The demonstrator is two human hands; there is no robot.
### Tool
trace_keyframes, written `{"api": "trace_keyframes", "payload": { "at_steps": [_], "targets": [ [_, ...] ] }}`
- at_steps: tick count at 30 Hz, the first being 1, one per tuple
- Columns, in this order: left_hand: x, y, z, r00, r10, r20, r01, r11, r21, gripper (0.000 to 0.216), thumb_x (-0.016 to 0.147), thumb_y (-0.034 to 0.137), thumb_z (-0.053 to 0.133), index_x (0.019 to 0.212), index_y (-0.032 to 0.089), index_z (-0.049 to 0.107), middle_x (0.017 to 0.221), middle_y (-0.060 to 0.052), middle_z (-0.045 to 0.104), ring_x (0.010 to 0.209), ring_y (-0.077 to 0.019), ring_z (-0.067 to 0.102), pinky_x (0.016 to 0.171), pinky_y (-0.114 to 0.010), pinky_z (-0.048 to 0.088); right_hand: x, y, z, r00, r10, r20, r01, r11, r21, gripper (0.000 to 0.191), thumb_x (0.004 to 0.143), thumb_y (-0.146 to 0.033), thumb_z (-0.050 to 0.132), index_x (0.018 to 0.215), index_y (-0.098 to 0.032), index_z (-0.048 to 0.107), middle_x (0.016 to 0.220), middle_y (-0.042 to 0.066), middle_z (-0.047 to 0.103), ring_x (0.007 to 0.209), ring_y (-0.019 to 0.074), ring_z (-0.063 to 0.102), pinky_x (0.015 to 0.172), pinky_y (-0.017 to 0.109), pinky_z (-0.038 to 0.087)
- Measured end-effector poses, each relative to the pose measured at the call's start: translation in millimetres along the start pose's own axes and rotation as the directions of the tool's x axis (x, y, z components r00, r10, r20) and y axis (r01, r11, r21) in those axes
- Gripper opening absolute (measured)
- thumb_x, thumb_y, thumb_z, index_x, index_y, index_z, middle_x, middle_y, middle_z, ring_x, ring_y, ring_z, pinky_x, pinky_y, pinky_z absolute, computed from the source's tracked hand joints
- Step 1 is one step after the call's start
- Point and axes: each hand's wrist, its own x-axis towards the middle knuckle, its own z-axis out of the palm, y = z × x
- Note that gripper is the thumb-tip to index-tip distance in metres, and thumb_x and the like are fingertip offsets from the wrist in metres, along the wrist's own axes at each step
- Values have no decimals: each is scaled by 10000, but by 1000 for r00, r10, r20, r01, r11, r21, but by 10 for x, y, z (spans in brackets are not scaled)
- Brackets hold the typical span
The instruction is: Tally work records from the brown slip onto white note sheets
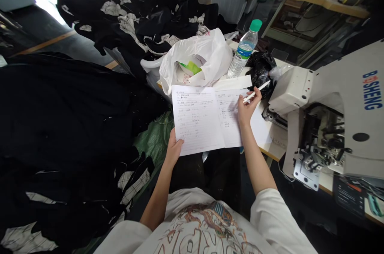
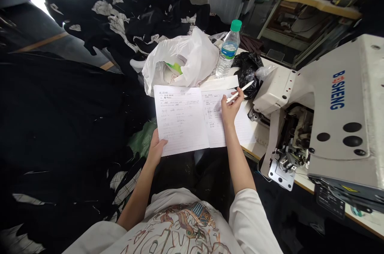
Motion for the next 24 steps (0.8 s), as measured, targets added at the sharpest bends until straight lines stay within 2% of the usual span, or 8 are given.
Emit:
{"api": "trace_keyframes", "payload": {
  "at_steps": [4, 8, 12, 17, 24],
  "targets": [
    [-4, 15, 3, 1000, 5, 1, -5, 1000, 4, 597, 795, 208, 533, 1391, 235, 501, 1418, -92, 550, 1352, -310, 506, 1075, -444, 475, -1, 4, 9, 1000, -1, 29, 1, 1000, 3, 591, 786, -360, 657, 1302, -259, 386, 1076, 53, 513, 696, 113, 475, 550, 258, 392],
    [2, 16, -1, 1000, 6, -8, -6, 1000, 12, 618, 779, 198, 538, 1395, 244, 500, 1438, -86, 538, 1369, -311, 495, 1075, -434, 485, -6, -6, 17, 999, -16, 40, 16, 1000, -4, 585, 787, -380, 669, 1280, -257, 380, 1060, 50, 527, 705, 117, 492, 541, 255, 387],
    [8, 16, -5, 1000, 18, 6, -18, 1000, -13, 630, 782, 196, 550, 1408, 247, 496, 1445, -84, 543, 1372, -317, 497, 1058, -433, 507, -23, -33, 9, 997, -73, 32, 74, 997, -18, 430, 855, -398, 616, 1202, -248, 411, 1015, 36, 526, 772, 134, 536, 701, 311, 486],
    [0, 47, 3, 1000, 4, -1, -4, 999, -46, 626, 788, 182, 547, 1408, 251, 503, 1476, -74, 520, 1390, -313, 482, 1075, -431, 500, -22, -26, -10, 992, -123, -12, 122, 992, -8, 296, 910, -422, 535, 1127, -240, 449, 1003, 30, 499, 884, 147, 550, 870, 347, 484],
    [-5, 63, -5, 1000, -13, 8, 14, 999, -46, 647, 788, 206, 556, 1428, 250, 477, 1476, -84, 518, 1355, -323, 516, 1002, -422, 544, -3, -8, -37, 996, -87, 27, 89, 993, -76, 147, 890, -319, 554, 997, -227, 594, 928, 11, 528, 858, 158, 536, 878, 357, 460]
  ]
}}
